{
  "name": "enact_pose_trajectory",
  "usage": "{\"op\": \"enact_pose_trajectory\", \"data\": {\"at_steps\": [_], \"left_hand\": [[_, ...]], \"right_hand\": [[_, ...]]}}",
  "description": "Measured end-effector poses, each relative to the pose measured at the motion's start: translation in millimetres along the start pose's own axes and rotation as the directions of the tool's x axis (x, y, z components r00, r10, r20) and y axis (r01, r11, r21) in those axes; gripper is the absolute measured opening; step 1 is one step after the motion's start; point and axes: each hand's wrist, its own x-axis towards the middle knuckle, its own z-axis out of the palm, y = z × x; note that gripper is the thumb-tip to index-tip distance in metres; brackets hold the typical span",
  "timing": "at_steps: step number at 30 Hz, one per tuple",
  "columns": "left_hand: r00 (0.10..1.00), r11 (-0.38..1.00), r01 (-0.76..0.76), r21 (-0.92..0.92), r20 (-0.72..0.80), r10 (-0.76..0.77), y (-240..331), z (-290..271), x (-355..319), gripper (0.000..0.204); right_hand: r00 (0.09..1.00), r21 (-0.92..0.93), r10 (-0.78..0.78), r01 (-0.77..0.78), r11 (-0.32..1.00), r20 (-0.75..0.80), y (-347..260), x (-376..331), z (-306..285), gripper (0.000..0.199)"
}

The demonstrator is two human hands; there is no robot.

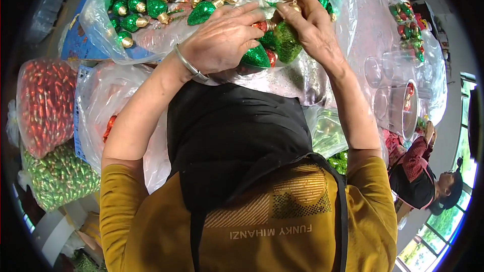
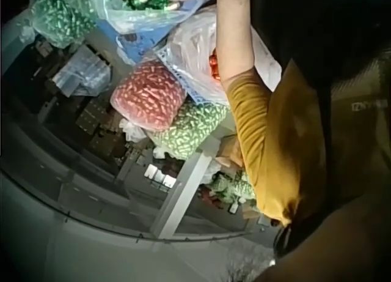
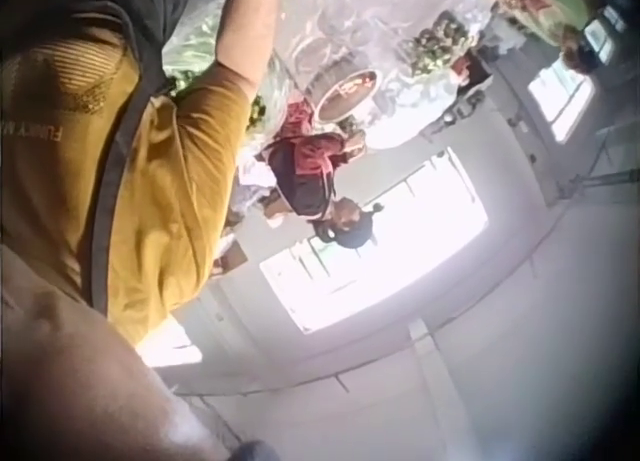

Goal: Sorting and packaging green and red wrapped plastic items into clear plastic bags.

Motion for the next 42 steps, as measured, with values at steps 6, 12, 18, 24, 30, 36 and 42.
{"op": "enact_pose_trajectory", "data": {"at_steps": [6, 12, 18, 24, 30, 36, 42], "left_hand": [[0.997, 0.990, -0.074, 0.117, -0.015, 0.076, 4, 5, -5, 0.027], [1.000, 0.987, 0.002, -0.161, 0.014, 0.000, -1, 12, -6, 0.018], [0.997, 0.966, 0.080, -0.246, 0.030, -0.075, -16, 2, 7, 0.013], [0.973, 0.917, -0.194, -0.349, -0.190, 0.134, -25, 11, 4, 0.023], [0.999, 0.923, 0.023, -0.383, 0.052, -0.004, 8, 16, -1, 0.018], [0.998, 0.936, 0.018, -0.350, -0.049, -0.037, 3, 25, -5, 0.010], [0.998, 0.923, 0.052, -0.381, 0.049, -0.036, -1, 15, 1, 0.008]], "right_hand": [[0.965, -0.124, -0.243, 0.230, 0.965, -0.102, -2, -14, 4, 0.026], [0.643, -0.338, -0.570, 0.760, 0.555, 0.511, -3, -33, -5, 0.024], [0.912, -0.133, -0.223, 0.282, 0.950, 0.343, -10, -23, -5, 0.026], [0.671, -0.260, -0.226, 0.543, 0.799, 0.706, -10, -14, -23, 0.034], [0.521, -0.228, -0.142, 0.581, 0.782, 0.842, -36, -13, -19, 0.032], [0.450, -0.177, -0.075, 0.490, 0.853, 0.890, -35, -5, -13, 0.024], [0.410, -0.251, 0.057, 0.439, 0.863, 0.910, -51, 0, -13, 0.025]]}}
